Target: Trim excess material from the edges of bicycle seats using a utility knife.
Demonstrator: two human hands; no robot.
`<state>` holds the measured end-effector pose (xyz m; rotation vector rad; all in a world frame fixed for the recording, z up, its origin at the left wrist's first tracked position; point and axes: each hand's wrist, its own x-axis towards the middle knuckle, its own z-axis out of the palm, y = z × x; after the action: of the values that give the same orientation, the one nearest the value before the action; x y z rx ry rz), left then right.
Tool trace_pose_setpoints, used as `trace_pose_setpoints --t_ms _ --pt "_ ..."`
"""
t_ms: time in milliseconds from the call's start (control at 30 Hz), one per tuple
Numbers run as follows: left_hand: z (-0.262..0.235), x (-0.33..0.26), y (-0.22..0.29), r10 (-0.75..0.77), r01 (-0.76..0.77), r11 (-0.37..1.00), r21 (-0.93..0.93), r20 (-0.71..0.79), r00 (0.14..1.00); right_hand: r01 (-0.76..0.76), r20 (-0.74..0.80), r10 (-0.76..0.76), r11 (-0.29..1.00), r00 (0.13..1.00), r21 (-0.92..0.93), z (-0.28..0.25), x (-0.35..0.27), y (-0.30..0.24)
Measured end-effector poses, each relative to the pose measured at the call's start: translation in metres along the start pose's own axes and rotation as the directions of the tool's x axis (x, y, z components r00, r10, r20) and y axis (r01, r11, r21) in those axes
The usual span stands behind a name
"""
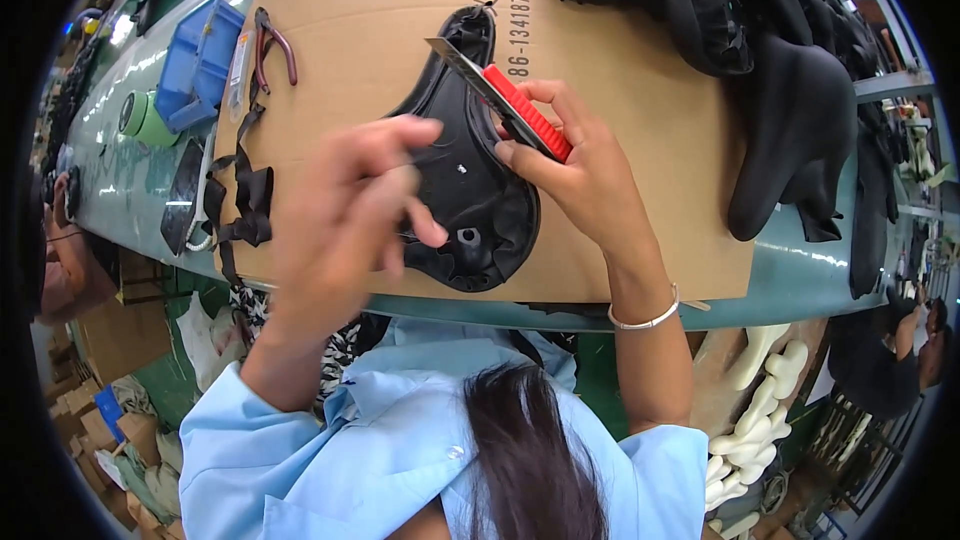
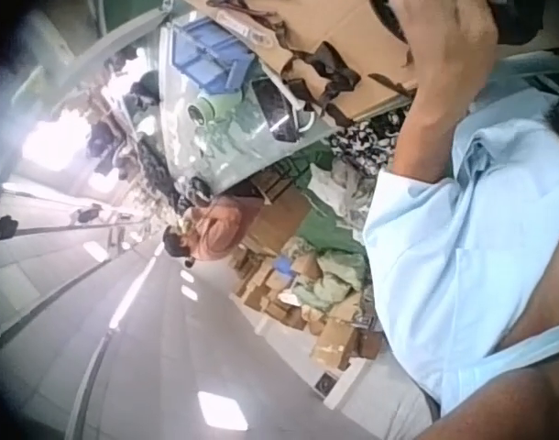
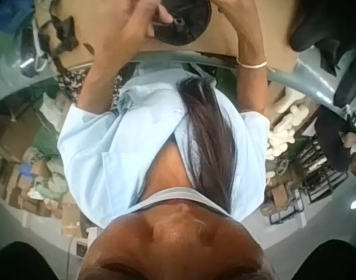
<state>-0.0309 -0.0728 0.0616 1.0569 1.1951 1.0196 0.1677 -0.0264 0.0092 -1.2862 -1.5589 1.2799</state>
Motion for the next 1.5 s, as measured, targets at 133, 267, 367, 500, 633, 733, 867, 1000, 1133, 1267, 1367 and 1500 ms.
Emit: trace_pose_setpoints --t_ms 133,267,367,500,633,733,867,1000,1133,1267,1367,1500 --pt "0.021 0.026 -0.045 0.232 -0.257 0.619 0.742 0.140 0.963 -0.076 -0.131 0.064 0.993 0.989 -0.090 -0.005 -0.021 -0.011" --pt "0.020 0.025 -0.063 0.339 -0.393 0.630 0.669 0.218 0.915 -0.047 -0.216 -0.056 0.896 0.975 -0.443 -0.015 -0.082 -0.020" --pt "0.022 0.024 -0.068 0.388 -0.415 0.725 0.549 0.172 0.905 0.178 -0.043 -0.253 0.779 0.966 -0.601 -0.017 -0.097 -0.020" --pt "0.026 0.027 -0.075 0.418 -0.428 0.744 0.514 0.142 0.897 0.126 0.100 -0.077 0.598 0.992 -0.791 -0.011 -0.091 -0.049" --pt "0.025 0.025 -0.076 0.468 -0.454 0.742 0.494 0.103 0.878 0.037 0.088 0.083 0.486 0.993 -0.873 0.005 -0.097 -0.062" --pt "0.018 0.030 -0.083 0.495 -0.459 0.843 0.280 -0.069 0.866 -0.027 0.000 0.051 0.540 0.999 -0.841 0.022 -0.120 -0.047" --pt "0.017 0.023 -0.077 0.449 -0.435 0.893 0.116 -0.184 0.874 -0.178 -0.193 0.051 0.662 0.980 -0.728 0.044 -0.151 -0.033" --pt "0.018 0.012 -0.061 0.114 -0.110 0.993 0.031 -0.185 0.976 -0.047 -0.127 -0.110 0.546 0.986 -0.836 0.015 -0.124 -0.022" --pt "-0.001 0.004 -0.032 0.346 -0.465 0.755 0.463 0.321 0.882 0.164 0.132 -0.097 0.536 0.986 -0.828 -0.034 -0.061 -0.031" --pt "-0.007 0.096 0.001 0.380 -0.810 0.479 0.337 0.753 0.538 0.279 0.199 -0.197 0.736 0.960 -0.617 -0.063 -0.017 -0.005" --pt "0.005 0.134 -0.001 0.190 -0.554 0.772 0.311 0.720 0.668 -0.182 0.164 0.267 0.897 0.950 -0.403 -0.060 -0.006 -0.002" --pt "0.016 0.152 -0.011 0.196 -0.114 0.971 -0.212 0.424 0.884 0.170 -0.076 -0.222 0.891 0.972 -0.421 -0.015 -0.049 0.023"
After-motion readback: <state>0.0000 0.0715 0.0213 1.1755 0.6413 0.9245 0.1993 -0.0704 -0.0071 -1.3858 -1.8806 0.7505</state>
